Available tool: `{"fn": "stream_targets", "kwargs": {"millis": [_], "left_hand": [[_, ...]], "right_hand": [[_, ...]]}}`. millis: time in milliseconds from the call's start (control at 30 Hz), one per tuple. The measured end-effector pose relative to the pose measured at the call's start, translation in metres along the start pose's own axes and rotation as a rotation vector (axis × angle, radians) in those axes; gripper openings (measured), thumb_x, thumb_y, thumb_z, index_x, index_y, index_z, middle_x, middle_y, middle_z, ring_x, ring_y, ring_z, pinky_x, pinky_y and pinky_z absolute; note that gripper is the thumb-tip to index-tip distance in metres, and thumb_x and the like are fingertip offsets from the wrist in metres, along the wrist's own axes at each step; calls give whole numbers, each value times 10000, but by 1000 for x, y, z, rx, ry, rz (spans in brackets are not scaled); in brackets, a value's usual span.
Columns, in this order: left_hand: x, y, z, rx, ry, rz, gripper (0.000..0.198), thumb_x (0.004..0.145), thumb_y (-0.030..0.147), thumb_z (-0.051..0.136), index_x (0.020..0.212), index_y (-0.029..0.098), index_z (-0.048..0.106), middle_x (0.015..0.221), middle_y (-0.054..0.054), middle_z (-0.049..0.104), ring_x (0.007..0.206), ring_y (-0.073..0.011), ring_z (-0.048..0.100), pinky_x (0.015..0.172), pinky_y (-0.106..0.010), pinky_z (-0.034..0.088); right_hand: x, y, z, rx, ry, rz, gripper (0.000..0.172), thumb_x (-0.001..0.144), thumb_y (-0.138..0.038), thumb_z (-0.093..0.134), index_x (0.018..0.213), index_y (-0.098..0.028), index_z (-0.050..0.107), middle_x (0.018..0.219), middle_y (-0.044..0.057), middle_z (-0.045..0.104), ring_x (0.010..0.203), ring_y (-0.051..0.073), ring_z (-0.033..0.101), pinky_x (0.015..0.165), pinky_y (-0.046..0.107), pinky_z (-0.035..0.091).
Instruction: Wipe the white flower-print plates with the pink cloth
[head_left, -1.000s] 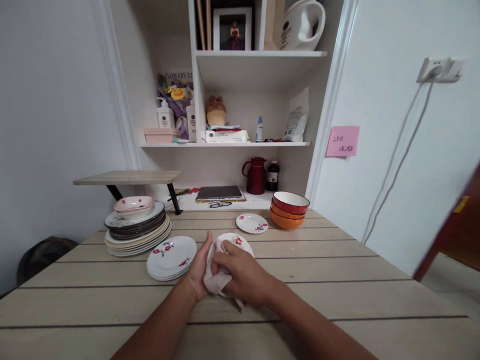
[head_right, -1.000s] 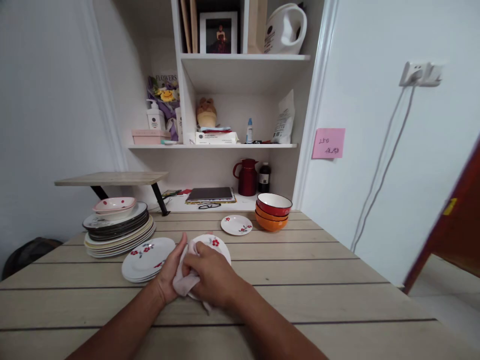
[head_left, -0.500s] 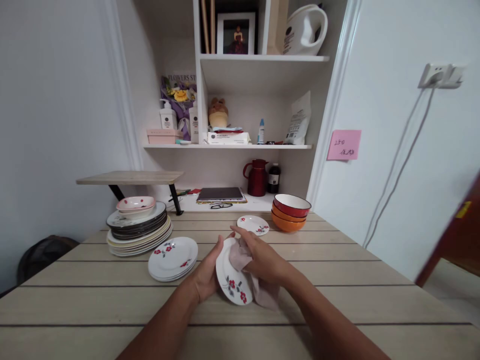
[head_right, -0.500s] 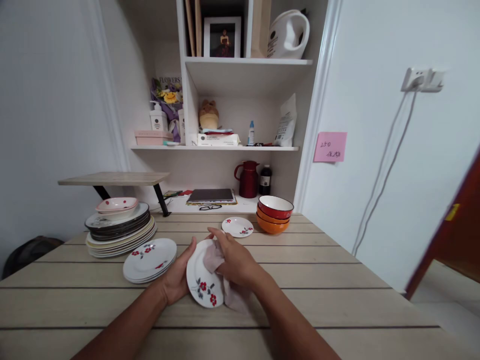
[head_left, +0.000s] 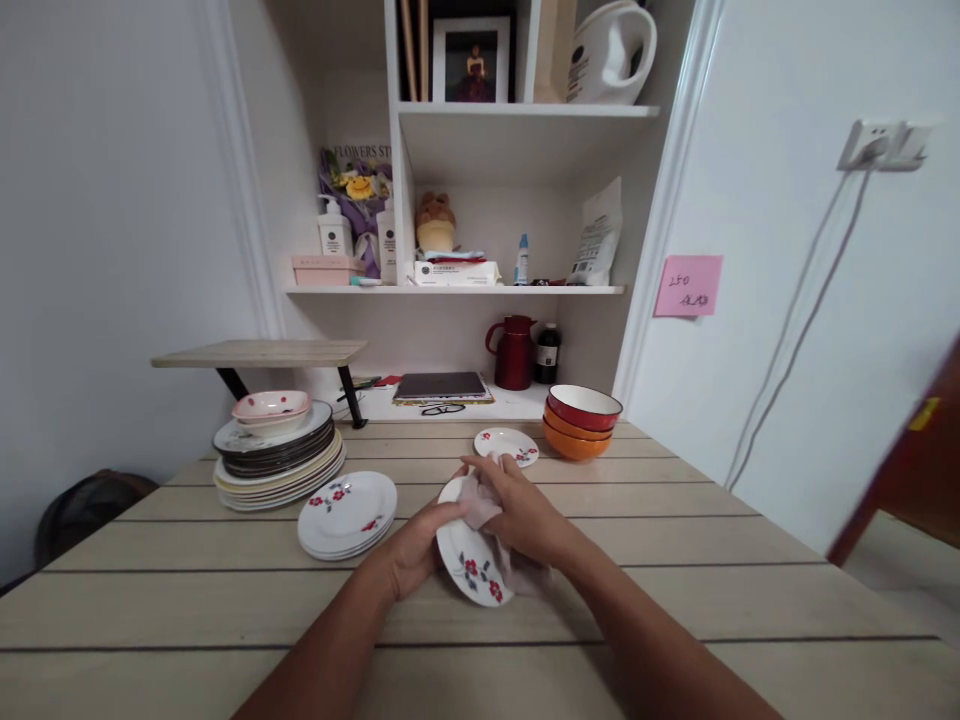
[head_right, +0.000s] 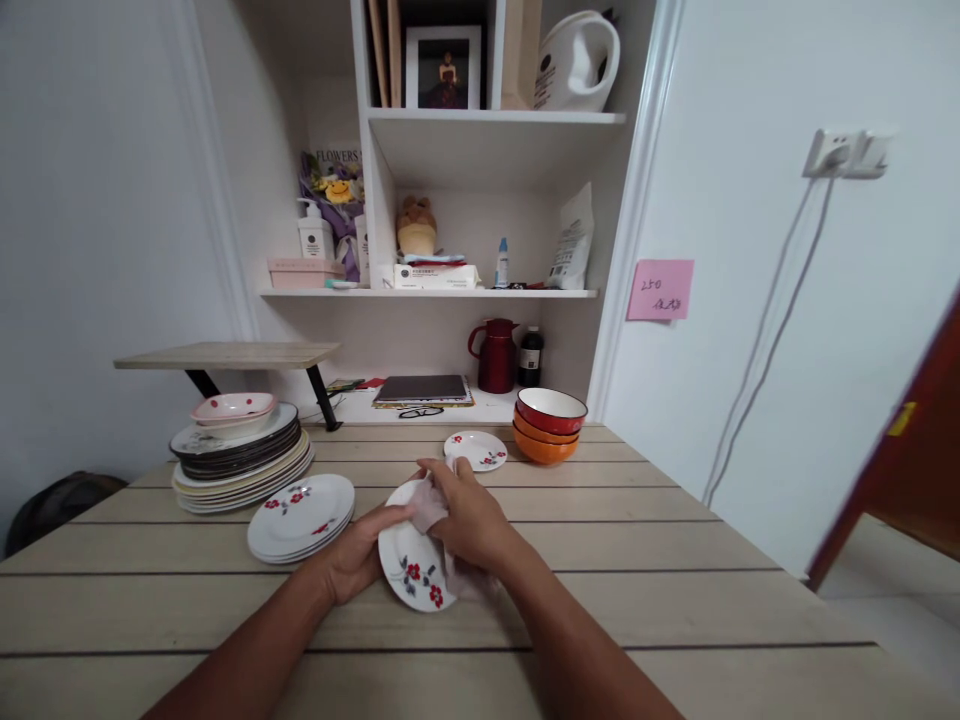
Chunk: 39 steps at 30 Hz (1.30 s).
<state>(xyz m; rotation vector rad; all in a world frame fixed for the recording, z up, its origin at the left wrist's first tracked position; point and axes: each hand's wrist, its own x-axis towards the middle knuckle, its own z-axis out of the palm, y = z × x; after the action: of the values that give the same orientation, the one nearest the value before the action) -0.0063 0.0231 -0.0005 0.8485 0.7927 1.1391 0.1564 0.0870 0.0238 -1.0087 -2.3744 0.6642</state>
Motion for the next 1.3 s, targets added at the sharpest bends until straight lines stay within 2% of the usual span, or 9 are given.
{"fn": "stream_targets", "kwargs": {"millis": [100,233,300,433,567,867,1000,1167,1300], "left_hand": [[1,0,3,-101,68,72,683,705,104,612,1364,218,474,1133,-86,696,987,-246,662,866,-341,473],[3,8,6,-254,140,230,720,711,76,574,1400,220,424,1182,-93,673,1003,-249,661,911,-378,479],[4,14,5,-320,187,332,732,723,76,572,1417,229,395,1203,-92,663,1019,-248,657,932,-391,476],[3,21,1,-406,232,451,728,755,88,565,1434,245,355,1215,-81,658,1060,-244,644,978,-414,457],[2,18,6,-436,168,332,637,793,121,554,1409,150,395,1163,-124,679,1079,-261,633,1016,-433,425],[-2,7,9,-446,-242,111,490,875,370,489,1293,120,535,1238,-176,627,1189,-334,547,1058,-559,312],[-4,3,2,-306,-290,-72,519,891,411,452,1298,97,524,1261,-214,598,1169,-380,544,998,-662,300],[-9,-1,-1,-259,-362,-169,525,869,382,487,1329,129,495,1303,-191,573,1190,-382,519,966,-707,290],[-10,-7,0,-256,-302,-163,520,810,397,576,1232,93,584,1198,-183,646,1169,-344,552,1040,-555,320]], "right_hand": [[5,8,3,-26,79,125,828,662,-104,596,1427,-289,335,1252,113,417,1055,246,542,870,358,433],[6,16,-3,38,144,233,813,637,-167,658,1401,-211,385,1326,162,386,1126,290,508,893,391,431],[3,13,-6,230,91,260,752,600,-198,709,1315,-208,476,1284,136,471,1093,279,532,871,374,452],[1,-6,4,899,-89,301,651,600,-221,729,1218,-225,524,1030,46,673,888,204,630,741,303,504],[5,-11,17,1220,25,320,532,626,-202,712,1141,-195,578,918,31,712,768,168,661,697,273,516],[4,15,-16,1055,-35,339,490,586,-153,719,1064,-199,621,889,23,713,730,166,646,649,266,496],[2,19,-24,992,-126,338,513,562,-140,703,1062,-201,607,856,14,702,707,166,635,614,260,473],[1,22,-33,920,-214,272,453,514,-113,718,948,-190,611,796,-15,674,716,148,612,624,238,464],[-2,18,-33,887,-301,241,406,502,-106,725,883,-187,613,776,-19,665,716,150,605,640,246,477]]}}
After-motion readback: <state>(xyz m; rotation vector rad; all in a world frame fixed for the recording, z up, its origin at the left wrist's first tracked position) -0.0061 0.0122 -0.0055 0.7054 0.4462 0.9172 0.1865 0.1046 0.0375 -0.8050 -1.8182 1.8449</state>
